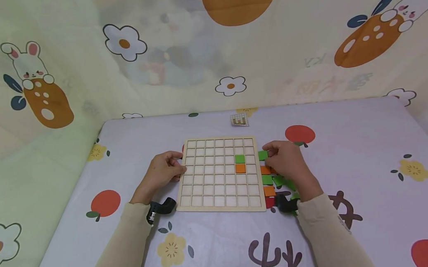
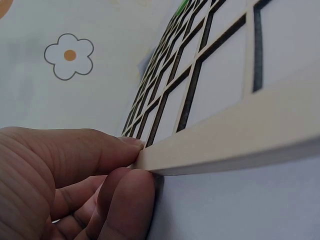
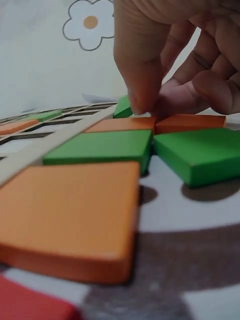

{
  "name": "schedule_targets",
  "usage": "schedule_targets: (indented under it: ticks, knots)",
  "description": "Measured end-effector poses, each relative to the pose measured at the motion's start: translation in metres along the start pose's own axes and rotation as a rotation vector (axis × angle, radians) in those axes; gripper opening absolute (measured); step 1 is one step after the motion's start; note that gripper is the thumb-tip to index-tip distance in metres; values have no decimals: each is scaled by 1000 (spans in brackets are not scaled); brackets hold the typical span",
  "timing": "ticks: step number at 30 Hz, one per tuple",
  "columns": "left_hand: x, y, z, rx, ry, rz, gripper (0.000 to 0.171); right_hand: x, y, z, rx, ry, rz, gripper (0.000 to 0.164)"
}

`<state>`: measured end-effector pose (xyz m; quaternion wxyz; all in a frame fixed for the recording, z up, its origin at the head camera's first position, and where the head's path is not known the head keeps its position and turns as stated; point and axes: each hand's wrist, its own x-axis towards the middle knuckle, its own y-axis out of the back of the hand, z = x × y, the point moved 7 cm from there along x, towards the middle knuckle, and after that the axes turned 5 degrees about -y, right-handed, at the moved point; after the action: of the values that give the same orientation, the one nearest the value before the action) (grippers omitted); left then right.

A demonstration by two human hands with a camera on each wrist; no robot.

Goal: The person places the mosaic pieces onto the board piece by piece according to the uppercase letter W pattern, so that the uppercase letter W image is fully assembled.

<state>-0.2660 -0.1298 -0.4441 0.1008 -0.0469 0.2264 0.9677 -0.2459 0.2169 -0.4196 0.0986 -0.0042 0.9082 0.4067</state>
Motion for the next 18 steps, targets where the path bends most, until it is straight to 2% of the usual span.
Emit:
schedule_targets:
  ticks: [5,11,18]
  knots:
    - [0,0,0,3,0,5,45,1,-1,-4,-25,11,2,35]
    - [1,-1,0,11,-6,5,46,-2,2,-1,-43,-23,0,35]
    - [0,0,0,12,-2,5,46,-14,6,-9,19,-10,-29,40]
